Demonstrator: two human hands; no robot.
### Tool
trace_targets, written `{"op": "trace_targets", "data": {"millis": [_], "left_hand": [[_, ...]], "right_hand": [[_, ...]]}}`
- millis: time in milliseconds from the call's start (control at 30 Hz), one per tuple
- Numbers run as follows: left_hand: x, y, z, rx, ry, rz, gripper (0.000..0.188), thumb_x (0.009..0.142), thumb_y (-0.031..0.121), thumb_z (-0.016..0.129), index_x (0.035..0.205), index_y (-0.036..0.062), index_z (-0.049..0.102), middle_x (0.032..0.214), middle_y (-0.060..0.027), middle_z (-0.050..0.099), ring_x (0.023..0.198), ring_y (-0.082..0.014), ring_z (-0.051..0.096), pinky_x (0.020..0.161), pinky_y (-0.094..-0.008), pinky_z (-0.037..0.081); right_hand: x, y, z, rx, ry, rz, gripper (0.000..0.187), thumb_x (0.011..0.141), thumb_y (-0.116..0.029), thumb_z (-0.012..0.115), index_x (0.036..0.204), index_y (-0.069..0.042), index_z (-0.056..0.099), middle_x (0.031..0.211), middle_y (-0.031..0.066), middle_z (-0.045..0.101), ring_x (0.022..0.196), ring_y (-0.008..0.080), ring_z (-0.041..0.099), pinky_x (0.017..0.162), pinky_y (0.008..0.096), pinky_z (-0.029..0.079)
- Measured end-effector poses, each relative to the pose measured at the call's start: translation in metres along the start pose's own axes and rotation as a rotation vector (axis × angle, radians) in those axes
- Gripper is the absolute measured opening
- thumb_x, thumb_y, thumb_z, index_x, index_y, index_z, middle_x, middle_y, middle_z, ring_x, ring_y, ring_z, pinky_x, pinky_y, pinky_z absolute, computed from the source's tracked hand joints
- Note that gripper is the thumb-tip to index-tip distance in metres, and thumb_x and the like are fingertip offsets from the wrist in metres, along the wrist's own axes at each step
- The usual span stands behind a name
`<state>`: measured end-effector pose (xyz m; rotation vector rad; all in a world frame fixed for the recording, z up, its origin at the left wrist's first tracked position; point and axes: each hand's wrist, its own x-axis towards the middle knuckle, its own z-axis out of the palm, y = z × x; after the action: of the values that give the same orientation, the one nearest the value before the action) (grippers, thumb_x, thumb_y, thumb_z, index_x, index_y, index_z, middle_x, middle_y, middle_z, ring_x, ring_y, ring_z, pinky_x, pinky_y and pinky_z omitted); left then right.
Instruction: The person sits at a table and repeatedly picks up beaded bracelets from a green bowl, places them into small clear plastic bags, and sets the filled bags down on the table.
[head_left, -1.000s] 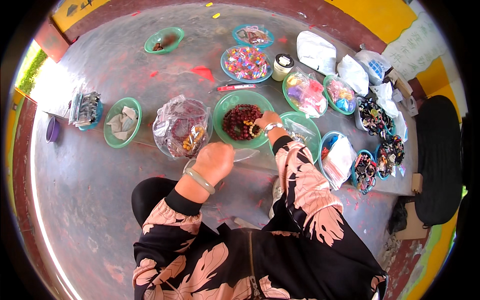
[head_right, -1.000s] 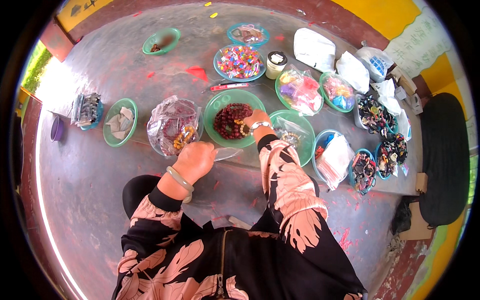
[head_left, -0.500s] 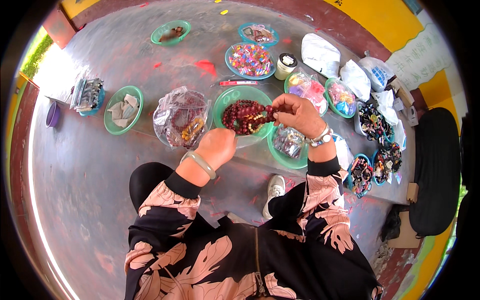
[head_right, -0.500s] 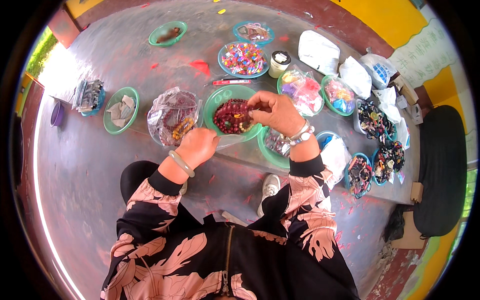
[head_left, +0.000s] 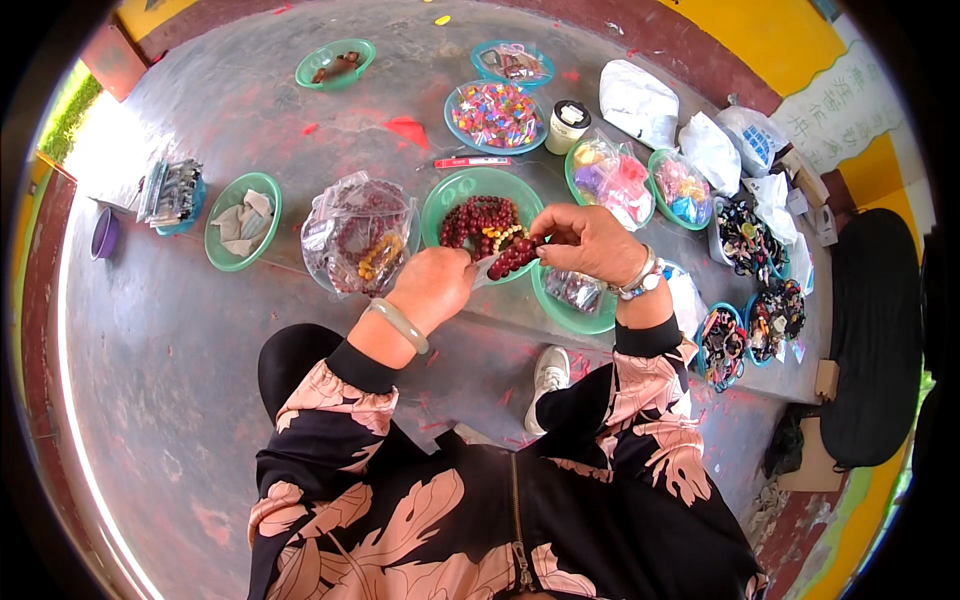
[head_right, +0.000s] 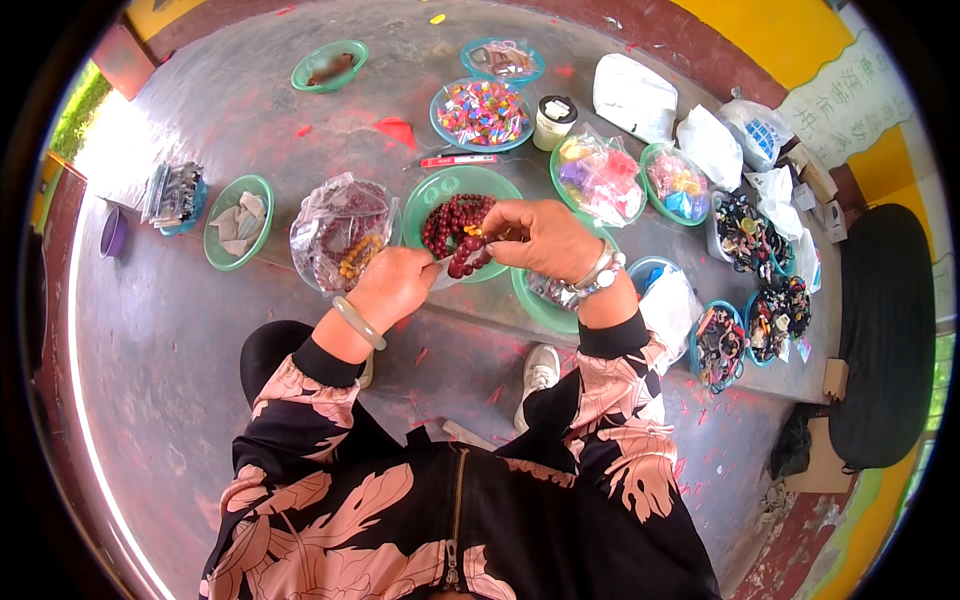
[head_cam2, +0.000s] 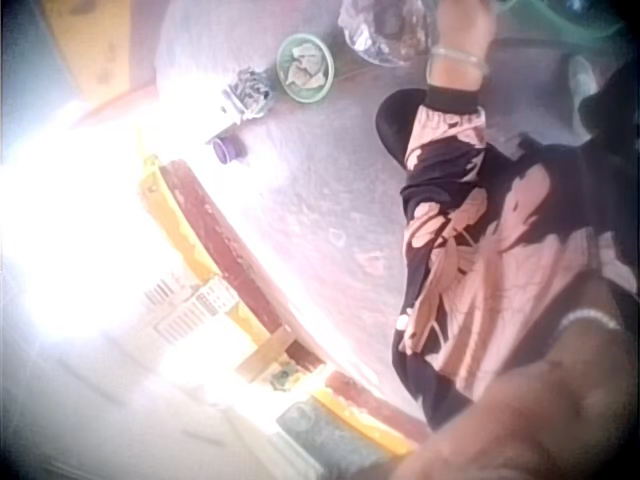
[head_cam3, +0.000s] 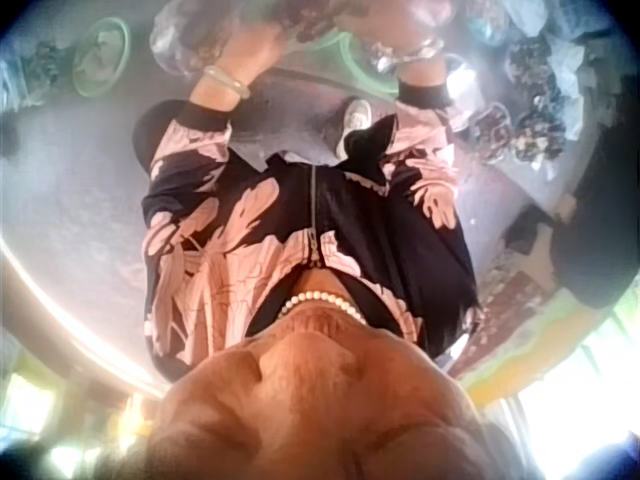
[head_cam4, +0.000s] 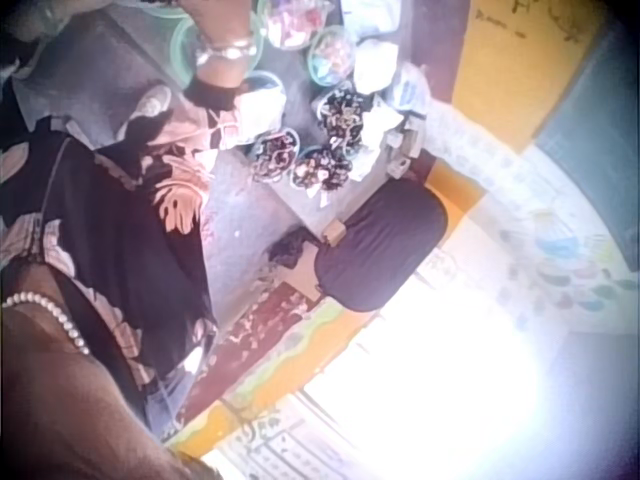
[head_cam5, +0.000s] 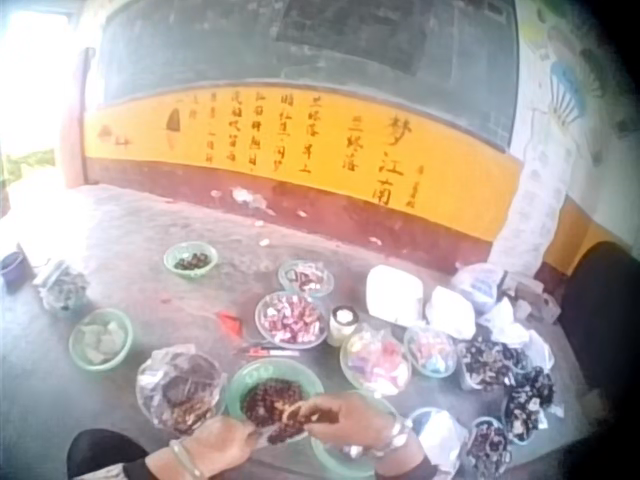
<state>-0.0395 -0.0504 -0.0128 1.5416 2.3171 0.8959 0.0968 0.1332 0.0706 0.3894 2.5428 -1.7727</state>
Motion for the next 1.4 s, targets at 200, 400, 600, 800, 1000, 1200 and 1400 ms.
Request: {"op": "trace_targets", "data": {"millis": [200, 400, 600, 800, 1000, 1200, 1400], "left_hand": [[0.000, -0.002, 0.005, 0.058, -0.046, -0.027, 0.022, 0.080, 0.020, 0.053, 0.072, 0.0009, 0.061, 0.069, -0.0222, 0.059, 0.070, -0.0402, 0.058, 0.064, -0.0479, 0.045], [-0.001, -0.003, 0.003, 0.003, 0.013, -0.023, 0.020, 0.079, 0.019, 0.053, 0.074, 0.0010, 0.061, 0.069, -0.0216, 0.059, 0.069, -0.0397, 0.058, 0.065, -0.0473, 0.046], [0.002, -0.001, -0.002, -0.021, 0.036, 0.007, 0.018, 0.080, 0.016, 0.053, 0.073, 0.0014, 0.061, 0.070, -0.0212, 0.059, 0.068, -0.0395, 0.058, 0.063, -0.0467, 0.046], [0.000, 0.006, -0.007, -0.020, 0.024, 0.007, 0.021, 0.081, 0.017, 0.050, 0.071, -0.0003, 0.058, 0.072, -0.0224, 0.059, 0.071, -0.0408, 0.057, 0.065, -0.0489, 0.045], [0.003, 0.008, -0.006, -0.060, 0.038, 0.039, 0.020, 0.083, 0.015, 0.048, 0.075, 0.0015, 0.060, 0.072, -0.0221, 0.059, 0.071, -0.0399, 0.057, 0.063, -0.0472, 0.045], [0.005, 0.000, -0.006, -0.212, 0.038, -0.039, 0.019, 0.081, 0.016, 0.050, 0.074, 0.0010, 0.060, 0.075, -0.0226, 0.059, 0.073, -0.0405, 0.057, 0.065, -0.0487, 0.044], [0.007, -0.006, -0.026, -0.235, -0.047, -0.045, 0.020, 0.086, 0.017, 0.053, 0.081, 0.0000, 0.062, 0.061, -0.0152, 0.058, 0.056, -0.0213, 0.060, 0.050, -0.0329, 0.045]], "right_hand": [[-0.001, -0.004, 0.001, 0.211, -0.003, -0.030, 0.019, 0.076, -0.005, 0.062, 0.094, 0.000, 0.058, 0.079, 0.0007, 0.060, 0.072, 0.0065, 0.056, 0.066, 0.0224, 0.046], [0.002, 0.001, 0.001, 0.134, -0.023, -0.020, 0.020, 0.076, -0.007, 0.063, 0.094, -0.001, 0.058, 0.078, 0.0014, 0.061, 0.072, 0.0072, 0.056, 0.066, 0.0229, 0.046], [0.004, 0.006, 0.000, -0.086, 0.030, -0.054, 0.020, 0.073, -0.013, 0.064, 0.091, -0.004, 0.059, 0.074, 0.0055, 0.061, 0.069, 0.0120, 0.058, 0.065, 0.0259, 0.046], [0.011, 0.003, 0.017, -0.544, -0.002, -0.215, 0.021, 0.073, -0.019, 0.061, 0.090, -0.007, 0.060, 0.079, 0.0100, 0.062, 0.067, 0.0220, 0.060, 0.061, 0.0306, 0.046], [0.020, 0.018, 0.054, -0.864, 0.044, -0.313, 0.012, 0.075, -0.017, 0.055, 0.083, -0.008, 0.057, 0.077, 0.0093, 0.059, 0.075, 0.0297, 0.058, 0.063, 0.0404, 0.046], [0.026, 0.020, 0.064, -0.647, 0.025, -0.403, 0.011, 0.074, -0.013, 0.055, 0.078, -0.004, 0.060, 0.079, 0.0130, 0.061, 0.075, 0.0301, 0.060, 0.063, 0.0384, 0.048], [0.018, 0.013, 0.019, -0.050, 0.112, -0.105, 0.041, 0.073, -0.004, 0.066, 0.112, -0.006, 0.058, 0.101, 0.0039, 0.063, 0.093, 0.0126, 0.059, 0.071, 0.0244, 0.046]]}}
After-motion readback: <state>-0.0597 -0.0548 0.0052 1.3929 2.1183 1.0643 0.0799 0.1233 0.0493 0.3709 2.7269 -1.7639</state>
